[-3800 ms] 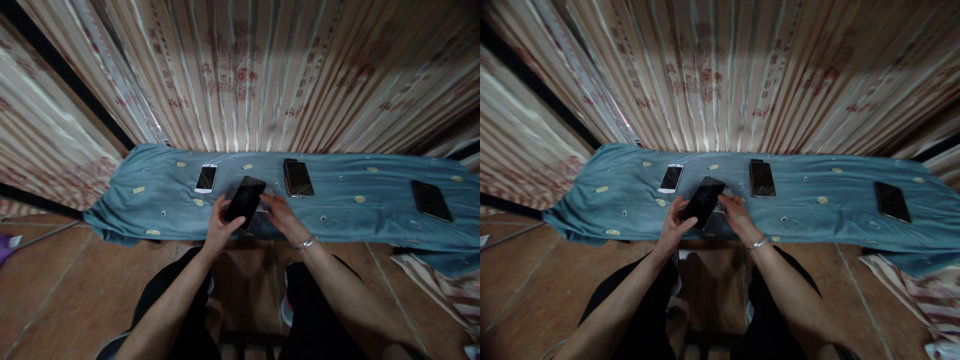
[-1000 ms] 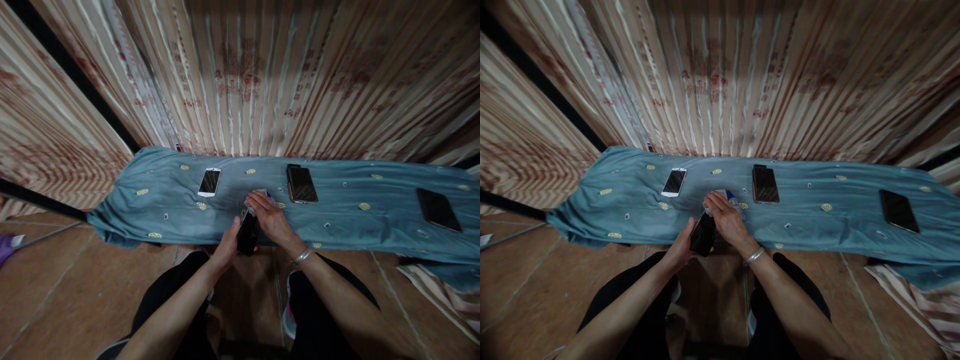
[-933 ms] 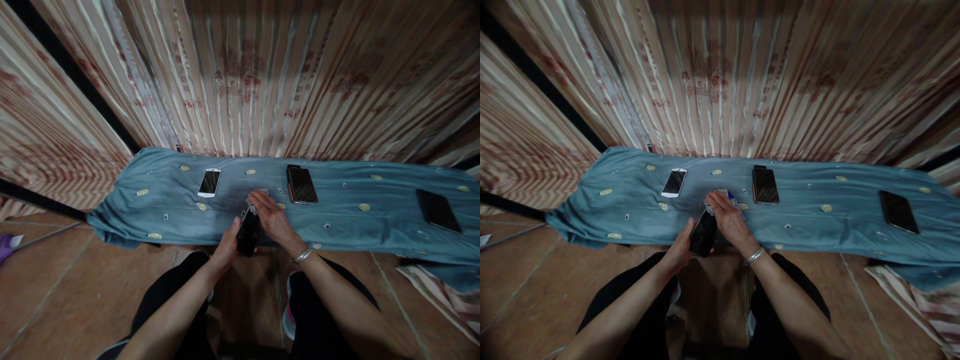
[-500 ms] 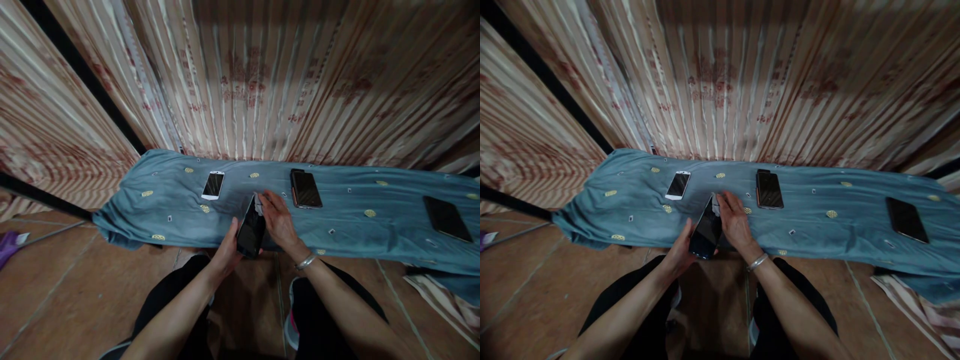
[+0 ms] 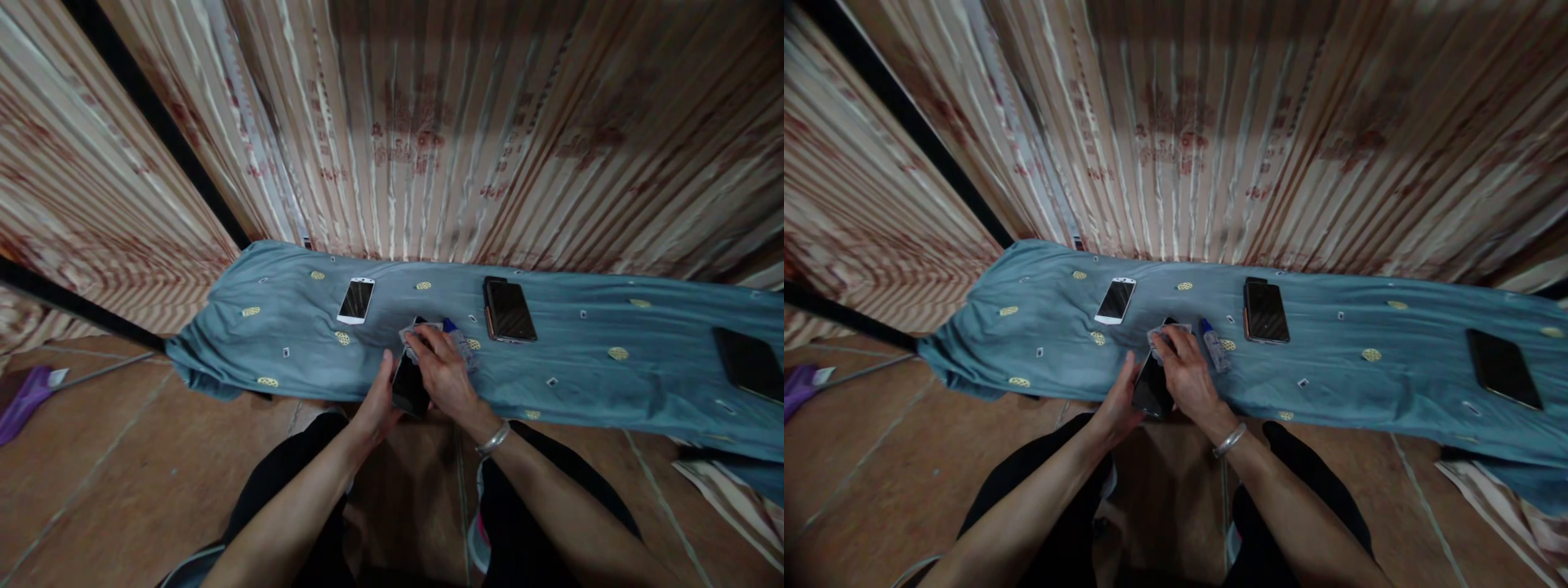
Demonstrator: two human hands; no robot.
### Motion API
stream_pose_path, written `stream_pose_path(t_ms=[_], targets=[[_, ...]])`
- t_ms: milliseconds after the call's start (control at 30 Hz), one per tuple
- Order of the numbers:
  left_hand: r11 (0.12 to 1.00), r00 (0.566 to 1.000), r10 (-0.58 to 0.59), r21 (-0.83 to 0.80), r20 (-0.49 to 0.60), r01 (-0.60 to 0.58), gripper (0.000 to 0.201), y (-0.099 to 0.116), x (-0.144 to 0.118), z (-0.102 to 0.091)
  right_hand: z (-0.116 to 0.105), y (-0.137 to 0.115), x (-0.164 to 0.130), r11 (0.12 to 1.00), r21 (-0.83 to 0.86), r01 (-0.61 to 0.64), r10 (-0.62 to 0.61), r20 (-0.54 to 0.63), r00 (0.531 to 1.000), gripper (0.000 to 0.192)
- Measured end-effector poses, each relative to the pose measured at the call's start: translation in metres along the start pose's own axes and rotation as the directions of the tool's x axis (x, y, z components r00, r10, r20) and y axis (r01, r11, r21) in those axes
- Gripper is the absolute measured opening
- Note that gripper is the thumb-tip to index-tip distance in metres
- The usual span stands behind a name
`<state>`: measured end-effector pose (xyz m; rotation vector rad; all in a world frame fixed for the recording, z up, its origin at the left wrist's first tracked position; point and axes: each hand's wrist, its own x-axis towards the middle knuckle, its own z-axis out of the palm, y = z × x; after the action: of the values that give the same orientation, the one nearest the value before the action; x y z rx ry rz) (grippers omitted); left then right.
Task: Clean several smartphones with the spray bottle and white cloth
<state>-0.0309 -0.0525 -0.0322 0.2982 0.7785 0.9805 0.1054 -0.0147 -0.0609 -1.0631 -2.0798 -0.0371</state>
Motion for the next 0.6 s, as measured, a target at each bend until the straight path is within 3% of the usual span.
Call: stream_pose_path(t_ms=[233,600], targets=[[0.992,0.995,0.049,-0.116,-0.084,-0.059,0.056,0.006,0.006,0.003,0.0,-0.021,-0.005,0.997,0.042,0.061,-0.063,0.05,0.997,0.047],[0.983,0.998,0.034,-0.179,-0.049,-0.042,0.063,0.016,0.006,-0.004,0.001,-0.038,-0.013,0.982,0.118,0.147,-0.156,0.069,0.985,0.049]])
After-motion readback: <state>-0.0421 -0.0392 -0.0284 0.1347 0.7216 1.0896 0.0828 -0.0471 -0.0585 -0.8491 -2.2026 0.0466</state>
